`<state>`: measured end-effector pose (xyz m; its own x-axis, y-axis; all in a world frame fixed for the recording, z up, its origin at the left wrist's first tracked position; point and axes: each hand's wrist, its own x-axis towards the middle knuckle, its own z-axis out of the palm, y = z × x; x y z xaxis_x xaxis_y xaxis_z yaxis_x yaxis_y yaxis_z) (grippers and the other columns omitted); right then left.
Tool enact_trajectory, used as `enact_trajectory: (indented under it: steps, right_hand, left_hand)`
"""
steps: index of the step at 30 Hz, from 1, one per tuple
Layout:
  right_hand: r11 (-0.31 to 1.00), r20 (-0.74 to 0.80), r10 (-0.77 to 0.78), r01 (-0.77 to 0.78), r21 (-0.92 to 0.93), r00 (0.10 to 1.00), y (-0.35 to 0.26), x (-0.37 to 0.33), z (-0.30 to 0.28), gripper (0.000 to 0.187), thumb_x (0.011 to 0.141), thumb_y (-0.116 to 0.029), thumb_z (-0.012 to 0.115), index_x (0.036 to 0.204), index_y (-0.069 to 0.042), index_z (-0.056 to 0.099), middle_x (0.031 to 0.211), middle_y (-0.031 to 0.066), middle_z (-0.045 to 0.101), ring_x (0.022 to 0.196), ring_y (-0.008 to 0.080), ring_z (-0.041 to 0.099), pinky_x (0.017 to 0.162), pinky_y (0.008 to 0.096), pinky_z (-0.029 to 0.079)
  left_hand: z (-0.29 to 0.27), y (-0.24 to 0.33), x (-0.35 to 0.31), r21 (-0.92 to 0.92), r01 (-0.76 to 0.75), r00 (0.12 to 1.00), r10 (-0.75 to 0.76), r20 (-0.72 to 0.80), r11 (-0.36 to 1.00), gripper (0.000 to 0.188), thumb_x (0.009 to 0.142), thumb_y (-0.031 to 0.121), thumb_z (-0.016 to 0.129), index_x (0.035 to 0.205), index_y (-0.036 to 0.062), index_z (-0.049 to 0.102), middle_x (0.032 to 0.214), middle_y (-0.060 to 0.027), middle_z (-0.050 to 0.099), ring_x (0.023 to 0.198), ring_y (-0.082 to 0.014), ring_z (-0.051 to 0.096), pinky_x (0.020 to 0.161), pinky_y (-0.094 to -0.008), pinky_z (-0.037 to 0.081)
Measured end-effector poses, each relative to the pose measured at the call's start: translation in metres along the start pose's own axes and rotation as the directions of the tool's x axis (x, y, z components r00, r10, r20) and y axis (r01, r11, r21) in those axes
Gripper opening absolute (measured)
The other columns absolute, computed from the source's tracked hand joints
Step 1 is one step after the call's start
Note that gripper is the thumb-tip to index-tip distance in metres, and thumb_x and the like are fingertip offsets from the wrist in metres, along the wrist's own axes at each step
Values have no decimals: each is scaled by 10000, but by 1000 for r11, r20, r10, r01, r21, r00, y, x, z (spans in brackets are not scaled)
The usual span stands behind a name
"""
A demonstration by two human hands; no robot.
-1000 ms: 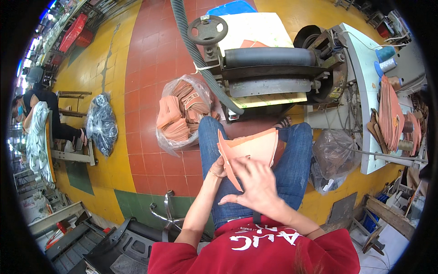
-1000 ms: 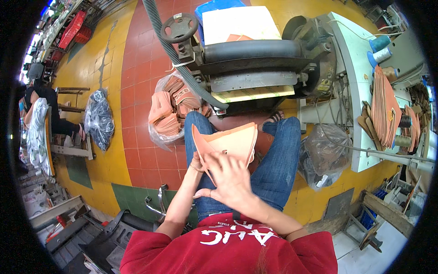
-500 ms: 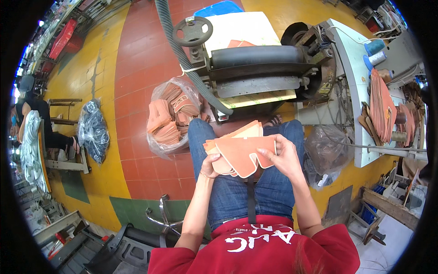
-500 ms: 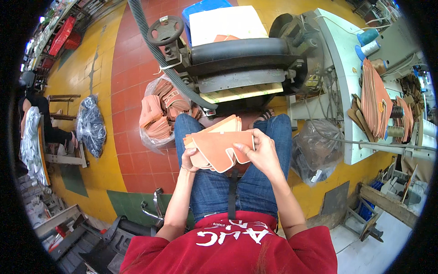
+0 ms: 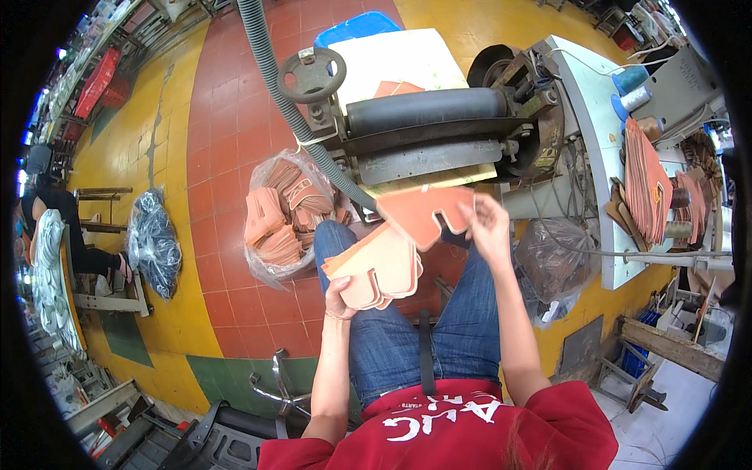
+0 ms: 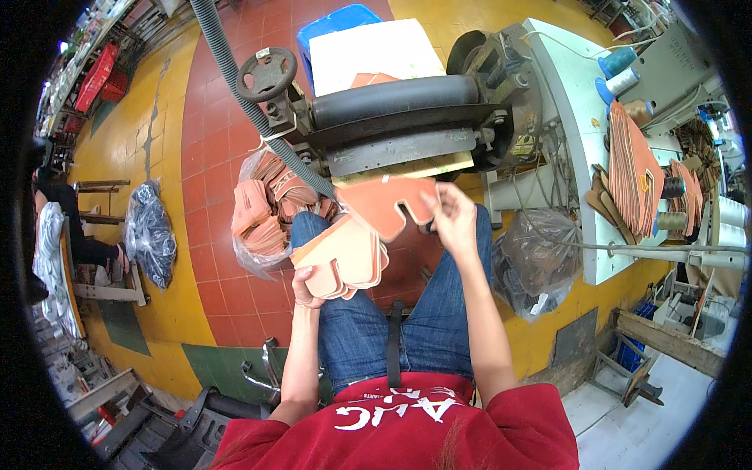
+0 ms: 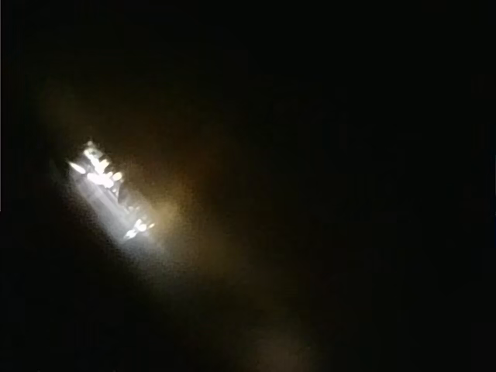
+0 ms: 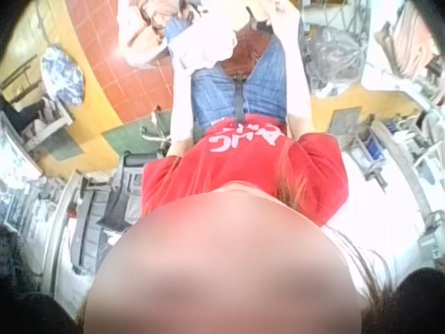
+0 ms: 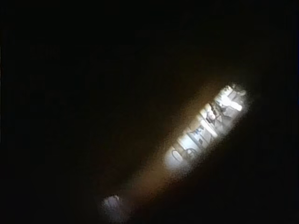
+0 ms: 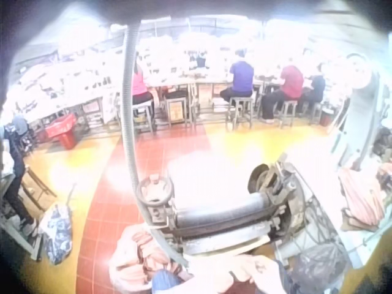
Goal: The person repeatedly picks up reddish-brown leather pieces, aligns them, and stacks them into a neat pile on a blue stool. They occasionally adjust the stack and move pieces between their hands and the stool.
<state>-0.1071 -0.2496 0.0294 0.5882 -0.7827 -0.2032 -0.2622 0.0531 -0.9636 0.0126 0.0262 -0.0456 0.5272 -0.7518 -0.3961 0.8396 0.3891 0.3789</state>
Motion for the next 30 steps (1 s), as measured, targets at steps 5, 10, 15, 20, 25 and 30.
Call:
enact_trajectory:
  steps: [5,10,15,20,25,30]
  right_hand:
    - [986,-95,154,-146,85,983,22,69,5,329,879,-139,678,1136,44,585,794,75,674,609,86,600,489,210,473]
    - [862,-324,91,89,500,942,35,78,23,649,913,-118,626,1405,70,247,1327,235,435,1189,226,497,978,285,426]
    - [857,-300,145,32,514,943,63,13,43,794,938,-308,592,1469,42,116,1537,237,121,1442,309,103,1163,403,118]
    - [189,158,544,-304,934,824,70,4,45,1007,892,-547,534,1476,-5,-81,1530,284,-30,1435,390,33,1166,440,124]
    - [41,182,164,-191,981,970,20,42,47,1095,855,-689,447,1448,85,-50,1518,307,26,1431,375,77,1161,452,135]
    - [515,157,491,-431,741,857,13,-28,45,960,884,-638,473,1478,15,96,1487,245,231,1400,351,227,1136,432,188]
  left_hand:
    - [-4,6,-5,15,-81,996,82,-37,997,610,712,192,688,1257,13,479,1172,-135,591,1064,-274,598,922,-391,513]
    - [-10,6,-10,-26,-29,999,30,26,999,667,722,169,663,1313,-27,420,1244,-169,546,1122,-298,573,958,-408,494]
    - [-12,-6,-9,-37,-15,1000,15,14,999,677,720,176,667,1317,-23,419,1243,-169,542,1131,-287,564,971,-398,484]
    - [-11,-9,-9,-31,14,999,-13,36,999,681,723,174,659,1322,-38,413,1251,-180,549,1135,-290,569,977,-395,480]
    - [-8,-7,-17,-31,0,1000,0,-6,1000,655,714,180,666,1292,-35,442,1210,-175,576,1080,-292,600,936,-402,509]
    - [-7,-6,-17,-5,-47,999,47,-24,999,663,718,196,674,1293,-40,442,1208,-180,581,1072,-299,610,925,-410,521]
